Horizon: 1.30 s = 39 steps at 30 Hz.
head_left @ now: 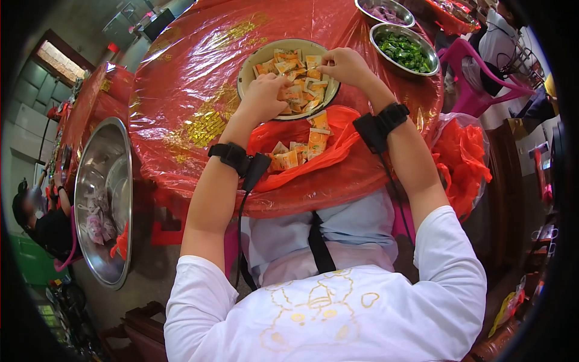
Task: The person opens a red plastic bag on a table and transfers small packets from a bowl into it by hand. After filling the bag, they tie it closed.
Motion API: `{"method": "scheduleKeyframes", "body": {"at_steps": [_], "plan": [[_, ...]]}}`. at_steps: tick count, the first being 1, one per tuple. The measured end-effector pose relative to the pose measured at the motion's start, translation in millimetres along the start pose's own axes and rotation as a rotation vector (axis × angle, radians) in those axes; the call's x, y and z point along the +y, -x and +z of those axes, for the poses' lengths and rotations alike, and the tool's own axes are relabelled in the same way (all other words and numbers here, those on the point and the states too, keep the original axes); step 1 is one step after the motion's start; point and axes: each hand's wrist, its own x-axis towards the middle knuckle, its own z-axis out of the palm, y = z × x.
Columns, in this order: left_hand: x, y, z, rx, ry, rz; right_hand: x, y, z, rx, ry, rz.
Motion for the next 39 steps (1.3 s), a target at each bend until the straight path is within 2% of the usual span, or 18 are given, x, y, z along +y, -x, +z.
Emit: {"method": "scheduleKeyframes", "body": {"at_steps": [6,8,12,14,15,17,19,21,22,26,29,31,32,33,35,39], "plan": [[6.1,6.9,-25.3,0.131,-0.045,-0.046,-0.7,0.7,-1.5,0.012,-0.001,-0.036],[12.9,13.4,-40.2,0.281,0.134,-0.038,-2.1,1.3,-1.8,0.004,0.001,-0.014],[31.3,22.2,-67.0,0.286,0.334,0.035,-2.3,1.6,-1.8,0.015,0.016,-0.012],[39.5,28.7,-73.6,-0.039,0.373,0.271,-2.2,1.3,-2.4,0.010,0.035,-0.017],[41.7,30.3,-70.6,-0.038,0.375,0.273,-2.0,1.2,-2.4,0.000,0.029,-0.009],[48.7,31.5,-59.8,-0.415,0.312,0.280,-1.8,1.8,-1.9,-0.012,0.023,0.000],[60.3,31.4,-49.9,-0.451,0.240,0.222,-0.3,3.3,0.5,0.079,0.011,-0.086],[68.9,29.8,-45.6,-0.461,-0.018,0.195,0.1,2.1,1.1,0.057,0.012,-0.070],[66.1,31.5,-42.6,-0.397,-0.029,0.239,0.1,1.3,0.7,0.038,0.014,-0.051],[62.6,32.5,-42.7,-0.432,-0.032,0.235,0.2,2.0,0.7,0.027,0.031,-0.055],[51.2,27.0,-37.5,-0.426,0.125,0.166,-0.1,1.1,0.9,0.041,0.009,-0.073],[47.2,24.2,-40.8,0.019,0.202,0.139,-0.6,1.8,0.9,0.031,0.004,-0.032],[46.1,21.7,-42.1,0.096,0.189,-0.019,-0.7,2.1,1.2,0.029,0.002,-0.031],[40.5,18.8,-39.2,0.095,0.190,-0.021,0.2,1.3,0.9,0.016,0.003,-0.026],[16.3,12.9,-26.3,0.371,-0.063,-0.113,-0.2,0.8,-0.5,0.004,0.006,-0.024],[-18.5,7.9,-2.1,0.344,-0.216,-0.066,-1.7,0.4,-1.5,-0.024,-0.001,0.000]]}}
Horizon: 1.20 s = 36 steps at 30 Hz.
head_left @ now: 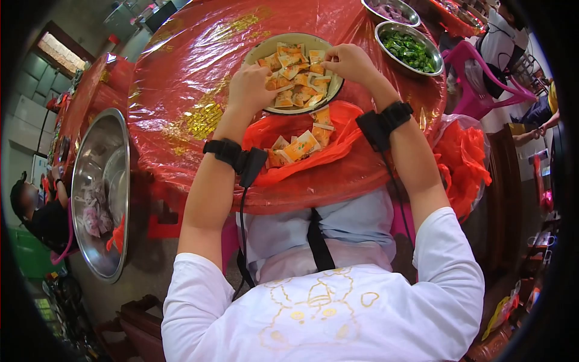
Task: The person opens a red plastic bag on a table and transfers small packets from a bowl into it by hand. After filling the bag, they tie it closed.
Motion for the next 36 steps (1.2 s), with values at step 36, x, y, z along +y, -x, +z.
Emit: {"method": "scheduleKeyframes", "body": {"at_steps": [36], "plan": [[39.2,10.6,-55.6,-1.185,0.398,0.080,-0.7,0.9,0.6,0.026,0.019,-0.028]]}}
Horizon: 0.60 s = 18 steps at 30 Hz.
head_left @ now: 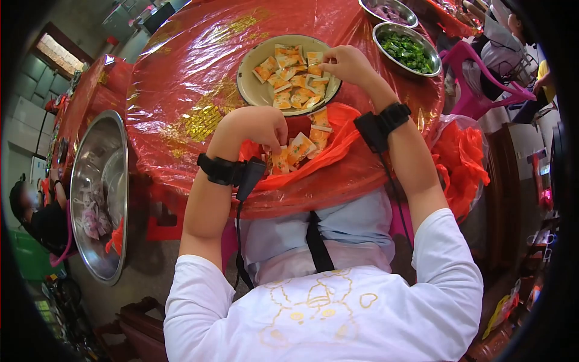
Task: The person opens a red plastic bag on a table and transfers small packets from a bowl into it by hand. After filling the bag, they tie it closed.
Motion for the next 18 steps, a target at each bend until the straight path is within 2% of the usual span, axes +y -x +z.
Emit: {"method": "scheduleKeyframes", "body": {"at_steps": [5,7,8,10,11,15,17,18], "plan": [[8.5,12.0,-12.6,0.084,0.042,0.028,-2.0,0.1,-2.9,-0.019,-0.004,0.030],[10.7,14.6,-14.1,0.559,0.123,0.073,-1.9,0.1,-2.8,-0.041,0.008,0.032],[7.5,11.3,-14.2,0.558,0.123,0.070,-1.9,0.3,-2.2,-0.042,0.006,0.031],[-8.0,-6.5,-16.1,0.969,0.026,0.068,-1.2,-0.5,-1.2,-0.029,0.015,0.035],[-16.9,-17.1,-14.2,1.057,-0.045,0.036,-1.3,-0.9,-1.4,-0.027,0.013,0.034],[-31.9,-43.5,-6.8,1.077,-0.152,-0.047,-0.3,-0.5,-1.3,-0.052,0.027,0.046],[-37.3,-51.2,-5.6,0.927,-0.295,-0.127,1.2,-2.3,0.2,-0.047,0.029,0.038],[-39.2,-52.5,-7.4,0.930,-0.296,-0.126,1.2,-2.2,0.1,-0.055,0.021,0.041]]}}
